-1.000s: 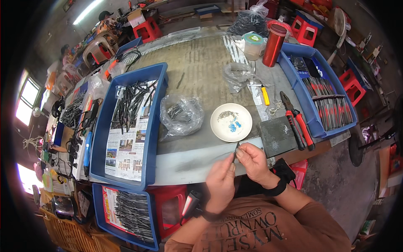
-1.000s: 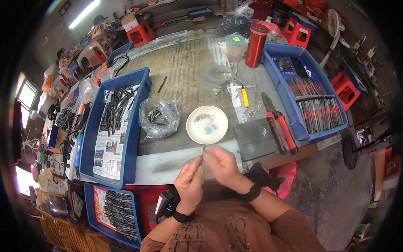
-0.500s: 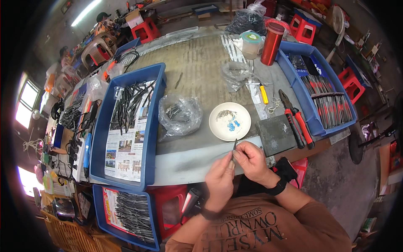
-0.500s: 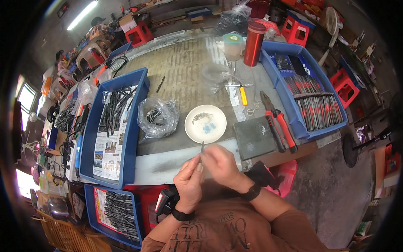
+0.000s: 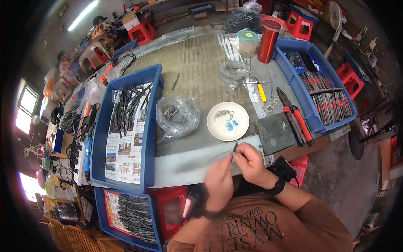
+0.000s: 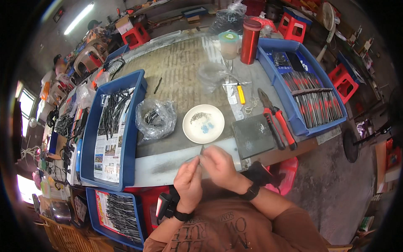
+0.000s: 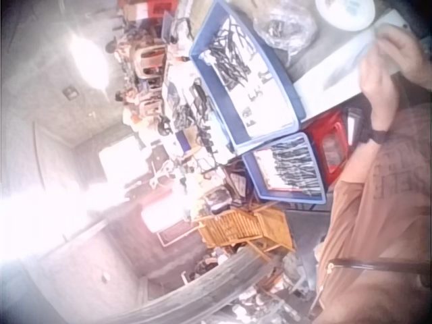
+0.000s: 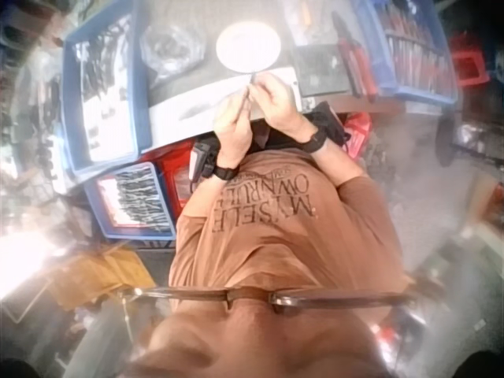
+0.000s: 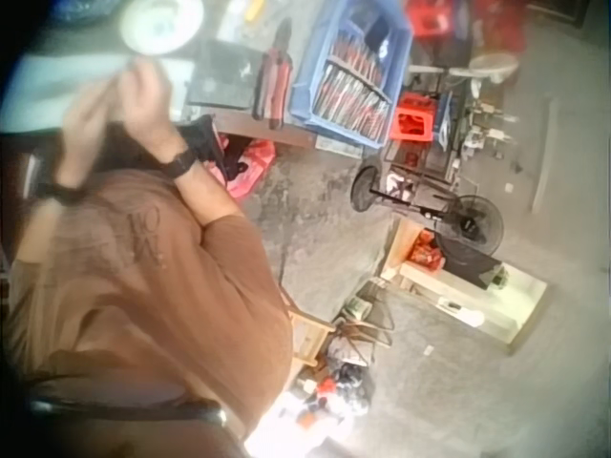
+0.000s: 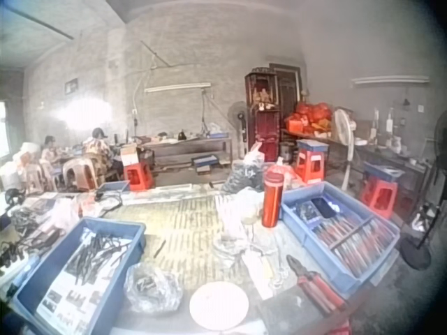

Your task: The person repeatedly picks a black wire, inserts a metal connector into one end, and uses pliers to crimp it. They then place the finished wire into a blue bin. The person also briefly adjusts their head-mounted camera strap.

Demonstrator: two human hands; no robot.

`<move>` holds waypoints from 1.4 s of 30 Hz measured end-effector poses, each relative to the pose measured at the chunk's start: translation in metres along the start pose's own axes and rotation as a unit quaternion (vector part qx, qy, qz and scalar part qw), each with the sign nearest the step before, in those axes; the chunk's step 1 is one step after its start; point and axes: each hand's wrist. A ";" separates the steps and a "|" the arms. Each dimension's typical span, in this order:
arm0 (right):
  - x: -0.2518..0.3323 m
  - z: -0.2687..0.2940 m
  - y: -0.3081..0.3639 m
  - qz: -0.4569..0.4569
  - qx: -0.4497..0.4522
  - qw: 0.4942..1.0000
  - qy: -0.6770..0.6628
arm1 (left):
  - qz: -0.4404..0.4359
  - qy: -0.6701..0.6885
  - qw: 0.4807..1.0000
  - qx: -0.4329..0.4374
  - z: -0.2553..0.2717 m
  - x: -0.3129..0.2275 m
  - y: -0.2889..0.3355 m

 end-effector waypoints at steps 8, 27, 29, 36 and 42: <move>0.002 0.002 0.001 0.065 -0.027 0.996 0.051 | 0.008 0.010 1.000 0.028 0.000 0.000 0.002; -0.001 0.004 0.001 0.041 -0.047 0.998 0.019 | -0.008 0.055 0.998 0.005 -0.010 0.000 -0.002; -0.002 0.002 0.000 0.023 -0.056 0.998 0.020 | 0.104 0.169 0.980 0.009 -0.012 0.000 -0.002; -0.007 0.002 0.010 -0.037 -0.047 0.998 -0.034 | -0.086 -0.053 0.995 -0.009 -0.016 0.006 -0.003; -0.014 0.003 0.010 -0.083 -0.041 0.989 -0.113 | -0.004 0.040 0.999 0.023 -0.016 0.012 -0.005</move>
Point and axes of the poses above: each hand's wrist, its own y-axis away from the middle knuckle, its own z-axis out of the back of the hand, x = y × z, and after that the axes turned 8 degrees about x, right-handed
